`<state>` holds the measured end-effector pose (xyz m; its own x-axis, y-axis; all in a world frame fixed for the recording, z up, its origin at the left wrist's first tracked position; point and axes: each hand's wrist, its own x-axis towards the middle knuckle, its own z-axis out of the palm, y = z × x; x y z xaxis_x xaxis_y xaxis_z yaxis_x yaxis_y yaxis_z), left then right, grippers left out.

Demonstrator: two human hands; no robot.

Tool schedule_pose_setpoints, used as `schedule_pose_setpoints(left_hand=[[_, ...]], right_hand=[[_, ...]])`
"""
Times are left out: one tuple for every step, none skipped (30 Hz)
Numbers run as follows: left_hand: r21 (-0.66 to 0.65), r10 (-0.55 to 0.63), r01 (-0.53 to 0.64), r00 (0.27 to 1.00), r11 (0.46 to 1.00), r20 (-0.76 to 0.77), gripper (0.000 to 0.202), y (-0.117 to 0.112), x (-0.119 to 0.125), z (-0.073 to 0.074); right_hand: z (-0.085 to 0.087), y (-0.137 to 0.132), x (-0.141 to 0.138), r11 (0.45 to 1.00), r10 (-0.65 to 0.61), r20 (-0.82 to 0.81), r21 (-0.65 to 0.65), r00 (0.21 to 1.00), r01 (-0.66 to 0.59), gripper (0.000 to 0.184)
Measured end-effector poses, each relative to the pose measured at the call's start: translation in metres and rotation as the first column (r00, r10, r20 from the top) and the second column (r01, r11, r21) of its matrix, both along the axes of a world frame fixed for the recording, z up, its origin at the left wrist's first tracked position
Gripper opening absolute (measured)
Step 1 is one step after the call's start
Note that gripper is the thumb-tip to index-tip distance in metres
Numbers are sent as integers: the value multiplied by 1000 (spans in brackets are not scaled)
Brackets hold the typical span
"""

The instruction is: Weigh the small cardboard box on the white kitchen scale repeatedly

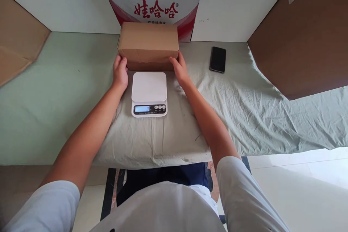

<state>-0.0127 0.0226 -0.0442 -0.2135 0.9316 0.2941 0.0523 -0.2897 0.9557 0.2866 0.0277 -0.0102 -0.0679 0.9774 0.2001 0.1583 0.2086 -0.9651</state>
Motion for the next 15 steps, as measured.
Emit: schedule_pose_setpoints(left_hand=[[4, 11, -11, 1000, 1000, 15, 65, 3, -1, -3], [11, 20, -20, 999, 1000, 35, 64, 6, -2, -7], [21, 23, -24, 998, 999, 51, 64, 8, -2, -10], [35, 18, -20, 998, 999, 58, 64, 10, -2, -13], [51, 11, -14, 998, 999, 61, 64, 11, -2, -15], [65, 5, -9, 998, 998, 62, 64, 11, -2, -15], [74, 4, -9, 998, 997, 65, 64, 11, -2, -13], [73, 12, -17, 998, 997, 69, 64, 11, -2, -9], [63, 25, -30, 997, 998, 73, 64, 11, -1, -2], [48, 42, -45, 997, 998, 71, 64, 10, -1, 7], [35, 59, -62, 996, 997, 62, 62, 10, 0, 18], [33, 67, -69, 997, 997, 41, 60, 8, 0, 31], [48, 71, -72, 997, 996, 11, 60, 5, 0, 45], [89, 70, -68, 997, 994, -23, 61, 0, 1, 59], [145, 71, -63, 996, 987, -52, 64, -8, 1, 71]], right_hand=[[0, 1, -3, 1000, -14, 39, 7, 999, 14, 89], [-1, 1, -5, 1000, -23, 88, 11, 996, 22, 92], [-3, 1, -6, 1000, -23, 141, 15, 990, 21, 96], [-4, 1, -7, 1000, -15, 188, 23, 982, 11, 100], [-5, 1, -7, 999, -2, 229, 32, 973, -5, 103], [-5, 2, -7, 999, 8, 261, 42, 965, -20, 105], [-4, 2, -8, 998, 12, 286, 54, 958, -28, 106], [-1, 2, -8, 997, 10, 306, 67, 952, -32, 106], [3, 1, -9, 996, 1, 325, 85, 946, -31, 106], [10, 0, -9, 994, -7, 343, 107, 939, -31, 106], [18, -1, -10, 990, -15, 361, 134, 933, -36, 106], [27, -4, -10, 985, -24, 373, 165, 927, -41, 106], [36, -9, -9, 979, -36, 379, 199, 925, -43, 106], [45, -15, -8, 971, -55, 374, 234, 926, -37, 104], [54, -22, -6, 963, -77, 362, 270, 929, -26, 102]])
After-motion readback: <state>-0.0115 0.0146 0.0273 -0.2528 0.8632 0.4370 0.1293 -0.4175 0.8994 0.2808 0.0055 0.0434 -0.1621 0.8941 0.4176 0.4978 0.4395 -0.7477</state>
